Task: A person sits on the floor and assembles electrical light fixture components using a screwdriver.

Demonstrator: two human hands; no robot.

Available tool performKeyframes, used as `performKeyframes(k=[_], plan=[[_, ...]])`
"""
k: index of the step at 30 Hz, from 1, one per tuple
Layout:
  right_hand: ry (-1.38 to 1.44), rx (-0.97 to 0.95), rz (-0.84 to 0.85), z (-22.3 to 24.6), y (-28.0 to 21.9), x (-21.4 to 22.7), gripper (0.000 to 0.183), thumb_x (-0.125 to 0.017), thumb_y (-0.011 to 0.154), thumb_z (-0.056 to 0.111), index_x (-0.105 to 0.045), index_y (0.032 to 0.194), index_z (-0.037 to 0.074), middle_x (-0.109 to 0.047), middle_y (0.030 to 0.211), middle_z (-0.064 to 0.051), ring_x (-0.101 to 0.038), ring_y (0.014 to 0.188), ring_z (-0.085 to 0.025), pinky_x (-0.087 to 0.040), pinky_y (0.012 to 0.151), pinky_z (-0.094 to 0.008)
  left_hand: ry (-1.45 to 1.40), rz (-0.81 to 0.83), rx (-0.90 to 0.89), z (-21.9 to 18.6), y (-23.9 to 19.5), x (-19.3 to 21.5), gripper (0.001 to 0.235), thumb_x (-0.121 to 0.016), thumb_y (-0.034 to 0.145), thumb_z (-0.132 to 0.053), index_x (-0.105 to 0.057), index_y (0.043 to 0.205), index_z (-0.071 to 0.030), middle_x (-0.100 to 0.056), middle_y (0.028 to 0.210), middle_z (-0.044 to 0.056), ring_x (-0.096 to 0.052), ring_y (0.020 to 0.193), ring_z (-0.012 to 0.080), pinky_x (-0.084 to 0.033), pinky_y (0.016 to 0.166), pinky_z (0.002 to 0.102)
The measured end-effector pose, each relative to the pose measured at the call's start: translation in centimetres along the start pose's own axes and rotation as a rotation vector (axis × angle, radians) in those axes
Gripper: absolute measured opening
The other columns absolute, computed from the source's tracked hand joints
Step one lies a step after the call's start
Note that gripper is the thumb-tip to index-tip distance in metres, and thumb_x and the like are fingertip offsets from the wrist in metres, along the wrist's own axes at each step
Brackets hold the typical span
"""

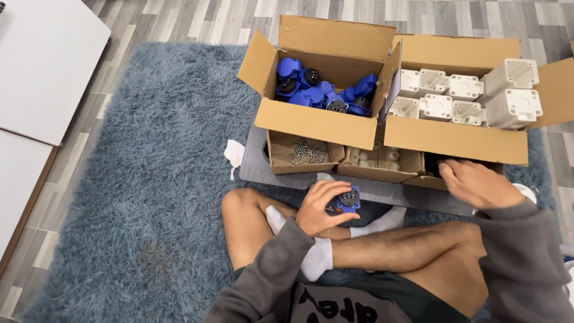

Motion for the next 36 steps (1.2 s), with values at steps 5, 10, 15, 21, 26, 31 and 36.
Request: performKeyframes(k=[5,10,15,21,26,31,36], plan=[[0.050,0.003,0.114,-1.2,3.1,-2.6,0.049,-0.033,0.107,0.043,-0.071,0.121,0.015,-0.085,0.118,-0.011,-0.079,0.105,-0.041,-0.060,0.094,-0.050,0.018,0.037,-0.022,1.2,0.0,-1.2,0.064,-0.097,0.078,-0.030,-0.072,0.132,-0.005,-0.072,0.139,0.011,-0.067,0.122,0.0288,-0.055,0.110,0.042],[0.070,0.017,0.114,-1.5,4.2,-3.1,0.058,-0.037,0.109,0.042,-0.076,0.100,0.001,-0.087,0.099,-0.013,-0.079,0.089,-0.037,-0.062,0.086,-0.044,0.032,0.042,-0.025,2.0,-0.5,-2.0,0.066,-0.095,0.080,-0.033,-0.071,0.134,-0.004,-0.071,0.140,0.013,-0.068,0.123,0.0295,-0.055,0.111,0.043],[0.185,-0.103,-0.036,0.7,3.3,-0.4,0.059,-0.046,0.109,0.033,-0.078,0.089,-0.012,-0.084,0.089,-0.024,-0.074,0.084,-0.044,-0.060,0.088,-0.043,0.032,0.050,0.004,2.5,-0.6,-2.2,0.066,-0.095,0.079,-0.034,-0.072,0.134,-0.005,-0.071,0.139,0.012,-0.068,0.122,0.0284,-0.055,0.111,0.042],[0.245,-0.001,-0.229,0.7,2.3,1.6,0.030,-0.067,0.105,0.018,-0.080,0.113,-0.007,-0.085,0.102,-0.020,-0.078,0.080,-0.038,-0.062,0.071,-0.044,0.034,0.054,0.006,3.1,-0.7,-2.5,0.068,-0.095,0.078,-0.036,-0.072,0.134,-0.006,-0.072,0.138,0.013,-0.070,0.121,0.0279,-0.054,0.111,0.042],[0.071,0.044,-0.349,-1.1,1.0,1.9,0.022,-0.079,0.091,0.014,-0.086,0.109,0.005,-0.083,0.089,-0.013,-0.074,0.071,-0.032,-0.059,0.071,-0.040,0.057,0.043,0.006,2.7,-0.6,-2.5,0.067,-0.096,0.077,-0.034,-0.073,0.134,-0.007,-0.073,0.139,0.010,-0.065,0.128,0.0286,-0.054,0.114,0.044],[0.054,0.154,-0.561,1.1,-2.7,3.6,0.033,-0.077,0.087,-0.001,-0.083,0.119,0.007,-0.079,0.115,-0.012,-0.072,0.091,-0.033,-0.058,0.085,-0.042,0.127,0.014,-0.014,2.7,-0.7,-2.8,0.068,-0.096,0.077,-0.038,-0.074,0.134,-0.008,-0.074,0.138,0.008,-0.062,0.129,0.0289,-0.050,0.115,0.046],[0.106,0.232,-0.712,4.4,-6.2,5.4,0.030,-0.078,0.094,-0.007,-0.082,0.122,0.001,-0.082,0.124,-0.011,-0.076,0.097,-0.033,-0.059,0.085,-0.040,0.122,0.011,-0.046,2.5,-0.5,-2.7,0.066,-0.096,0.079,-0.037,-0.073,0.133,-0.007,-0.066,0.144,0.011,-0.066,0.122,0.0297,-0.051,0.112,0.045]])
Point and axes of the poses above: each hand's wrist, its own y-axis towards the middle knuckle, its own x-axis out of the back of the hand, z = x × y, the point moved 7 cm from there along y, towards the middle knuckle
